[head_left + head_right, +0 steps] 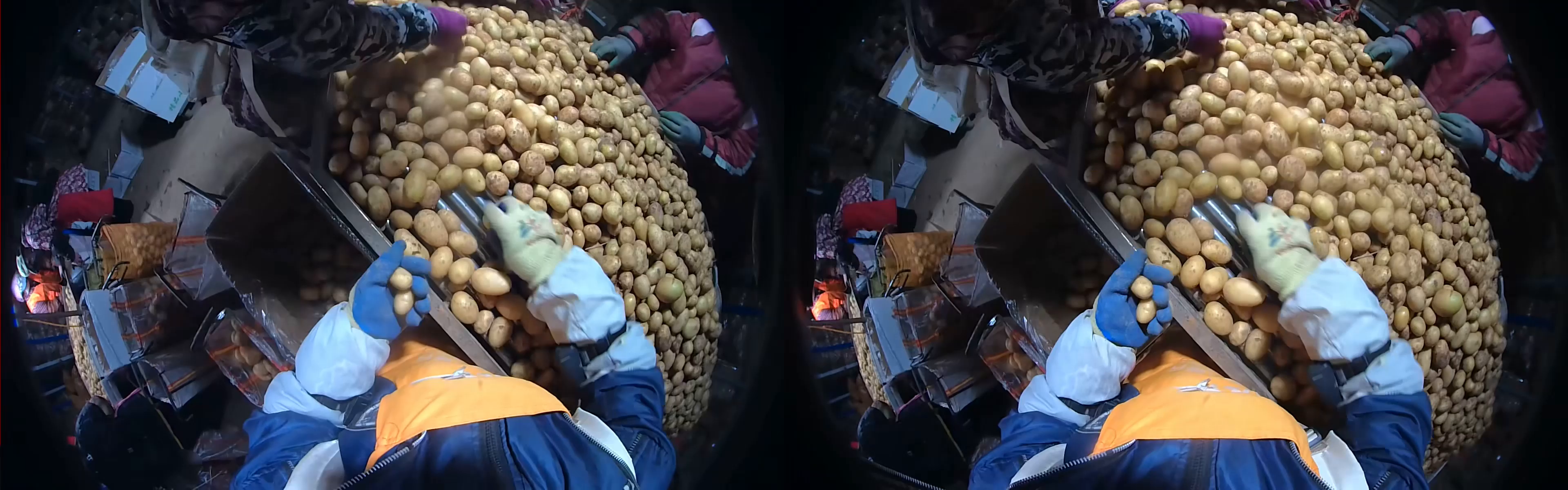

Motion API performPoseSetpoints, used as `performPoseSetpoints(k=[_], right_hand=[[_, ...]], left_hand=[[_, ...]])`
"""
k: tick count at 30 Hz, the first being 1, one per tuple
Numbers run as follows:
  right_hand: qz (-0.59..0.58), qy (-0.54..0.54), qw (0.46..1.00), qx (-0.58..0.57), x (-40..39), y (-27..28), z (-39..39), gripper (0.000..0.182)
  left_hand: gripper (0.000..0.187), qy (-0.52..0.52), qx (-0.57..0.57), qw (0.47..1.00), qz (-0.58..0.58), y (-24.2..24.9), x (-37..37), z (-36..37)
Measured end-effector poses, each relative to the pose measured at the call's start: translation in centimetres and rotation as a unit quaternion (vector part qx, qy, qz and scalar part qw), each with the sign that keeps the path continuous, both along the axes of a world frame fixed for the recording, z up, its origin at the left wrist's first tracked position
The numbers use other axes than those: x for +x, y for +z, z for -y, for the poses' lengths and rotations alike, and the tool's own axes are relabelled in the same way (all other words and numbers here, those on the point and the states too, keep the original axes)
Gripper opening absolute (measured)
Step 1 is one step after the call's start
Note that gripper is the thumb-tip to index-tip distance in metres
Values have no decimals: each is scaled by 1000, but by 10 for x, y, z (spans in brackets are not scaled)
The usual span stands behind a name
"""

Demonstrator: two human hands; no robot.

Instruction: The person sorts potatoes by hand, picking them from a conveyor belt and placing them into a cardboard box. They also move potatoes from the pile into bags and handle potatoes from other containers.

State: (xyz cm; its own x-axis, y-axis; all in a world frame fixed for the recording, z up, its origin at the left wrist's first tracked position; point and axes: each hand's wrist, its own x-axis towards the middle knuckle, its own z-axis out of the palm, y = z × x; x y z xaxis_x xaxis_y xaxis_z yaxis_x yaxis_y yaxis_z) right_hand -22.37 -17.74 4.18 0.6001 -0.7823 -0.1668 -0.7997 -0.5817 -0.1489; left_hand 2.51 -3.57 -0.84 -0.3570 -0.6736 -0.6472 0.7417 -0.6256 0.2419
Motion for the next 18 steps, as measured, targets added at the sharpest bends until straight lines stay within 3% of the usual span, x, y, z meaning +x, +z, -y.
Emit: performPoseSetpoints(k=[1,3,5,9,13,15,18], right_hand=[[0,1,1000,2,9,-9,7,23],[-180,58,982,-16,31,-27,14,23],[-167,52,984,-15,31,-26,16,23],[-141,83,987,6,12,-27,9,33],[-142,133,977,-86,-5,-34,-3,24],[-193,91,976,-54,-9,-44,-6,22],[-163,93,982,-17,-11,-37,14,21]], left_hand=[[59,9,3,1000,-7,2,-3,1],[57,34,-14,997,-70,5,-1,-1],[52,43,-79,990,-109,-13,2,-9],[52,62,-67,992,-85,-11,3,-19],[53,61,-61,993,-82,-6,0,-29],[53,62,-62,992,-86,-2,-2,-34],[54,68,-59,995,-49,0,-5,-45]])
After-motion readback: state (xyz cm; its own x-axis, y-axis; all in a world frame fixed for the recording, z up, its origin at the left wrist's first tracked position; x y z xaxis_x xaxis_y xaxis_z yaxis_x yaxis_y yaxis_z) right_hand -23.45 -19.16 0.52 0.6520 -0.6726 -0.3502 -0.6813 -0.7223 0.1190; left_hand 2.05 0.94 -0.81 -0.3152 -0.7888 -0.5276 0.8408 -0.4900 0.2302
